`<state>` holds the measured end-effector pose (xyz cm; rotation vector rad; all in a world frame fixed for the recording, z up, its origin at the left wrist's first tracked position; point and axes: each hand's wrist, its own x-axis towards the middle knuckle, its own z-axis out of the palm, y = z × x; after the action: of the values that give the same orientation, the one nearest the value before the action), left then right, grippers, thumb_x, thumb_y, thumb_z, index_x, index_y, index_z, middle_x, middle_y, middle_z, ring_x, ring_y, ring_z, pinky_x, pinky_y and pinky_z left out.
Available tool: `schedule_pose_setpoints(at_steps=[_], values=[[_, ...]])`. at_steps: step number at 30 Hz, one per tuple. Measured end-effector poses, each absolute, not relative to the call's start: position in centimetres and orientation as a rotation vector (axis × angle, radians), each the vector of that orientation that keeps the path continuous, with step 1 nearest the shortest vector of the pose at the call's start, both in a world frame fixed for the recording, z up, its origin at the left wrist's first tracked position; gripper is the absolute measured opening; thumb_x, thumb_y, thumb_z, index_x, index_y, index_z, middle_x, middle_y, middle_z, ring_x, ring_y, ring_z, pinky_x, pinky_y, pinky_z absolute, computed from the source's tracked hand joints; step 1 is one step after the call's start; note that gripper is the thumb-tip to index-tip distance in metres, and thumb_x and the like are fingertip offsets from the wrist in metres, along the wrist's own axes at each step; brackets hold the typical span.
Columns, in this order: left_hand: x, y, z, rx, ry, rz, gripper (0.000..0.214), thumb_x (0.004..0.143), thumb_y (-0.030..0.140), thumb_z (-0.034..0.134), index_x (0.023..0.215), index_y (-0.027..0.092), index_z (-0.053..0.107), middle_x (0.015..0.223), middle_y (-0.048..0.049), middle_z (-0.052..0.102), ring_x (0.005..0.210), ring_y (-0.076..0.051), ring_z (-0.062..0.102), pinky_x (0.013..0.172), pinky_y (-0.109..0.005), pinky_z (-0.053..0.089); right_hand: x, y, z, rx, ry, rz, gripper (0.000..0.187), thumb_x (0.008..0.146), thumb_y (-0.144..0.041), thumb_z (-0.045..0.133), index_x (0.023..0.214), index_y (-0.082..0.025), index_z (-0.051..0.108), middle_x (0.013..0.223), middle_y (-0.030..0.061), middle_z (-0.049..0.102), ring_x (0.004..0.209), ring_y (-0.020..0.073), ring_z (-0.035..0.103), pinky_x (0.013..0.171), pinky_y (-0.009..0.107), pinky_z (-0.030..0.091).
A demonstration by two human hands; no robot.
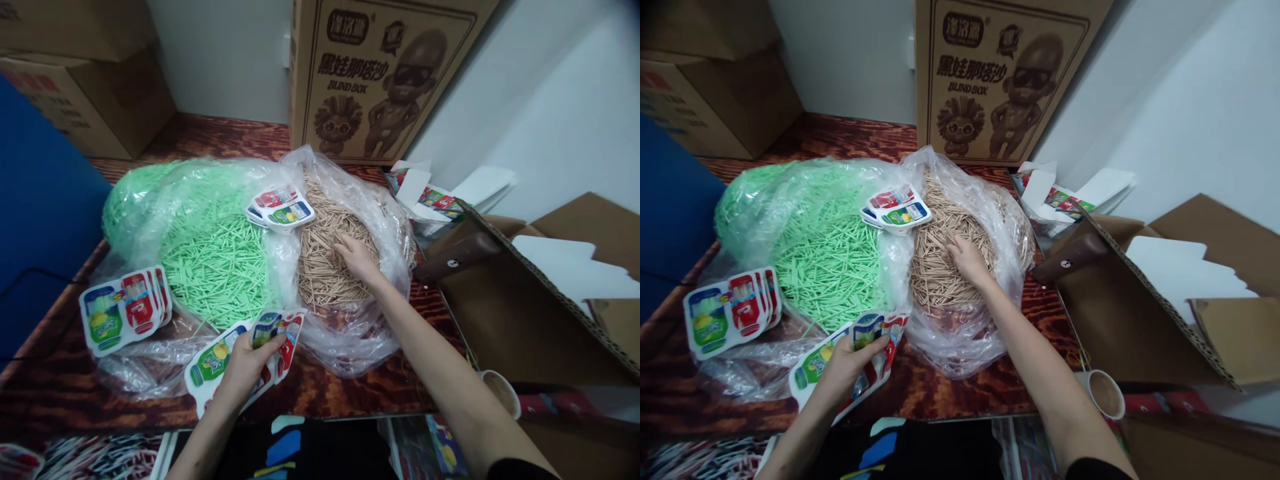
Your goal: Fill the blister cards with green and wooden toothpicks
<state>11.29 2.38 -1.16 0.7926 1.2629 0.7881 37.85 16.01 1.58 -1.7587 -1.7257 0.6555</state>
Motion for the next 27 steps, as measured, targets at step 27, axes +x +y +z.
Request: schedule_pose_setpoints(at_steps=[27], values=[[11.1,1.8,-1.4,0.752,1.269,0.811,0.031,0.063,0.036,0.078,0.082,0.013,0.071,0.067,-0.0018,0.071,0.06,-0.016,0.063,0.057,-0.025,0.049,35.1,8.4,1.1,-1.284,-1.007,0.96,0.013,0.084,-0.033,0.055,0.085,-0.021,0.05,0.067,-0.0046,0.054,0.057,0.0102,0.051,0.057,0.024,0.044]])
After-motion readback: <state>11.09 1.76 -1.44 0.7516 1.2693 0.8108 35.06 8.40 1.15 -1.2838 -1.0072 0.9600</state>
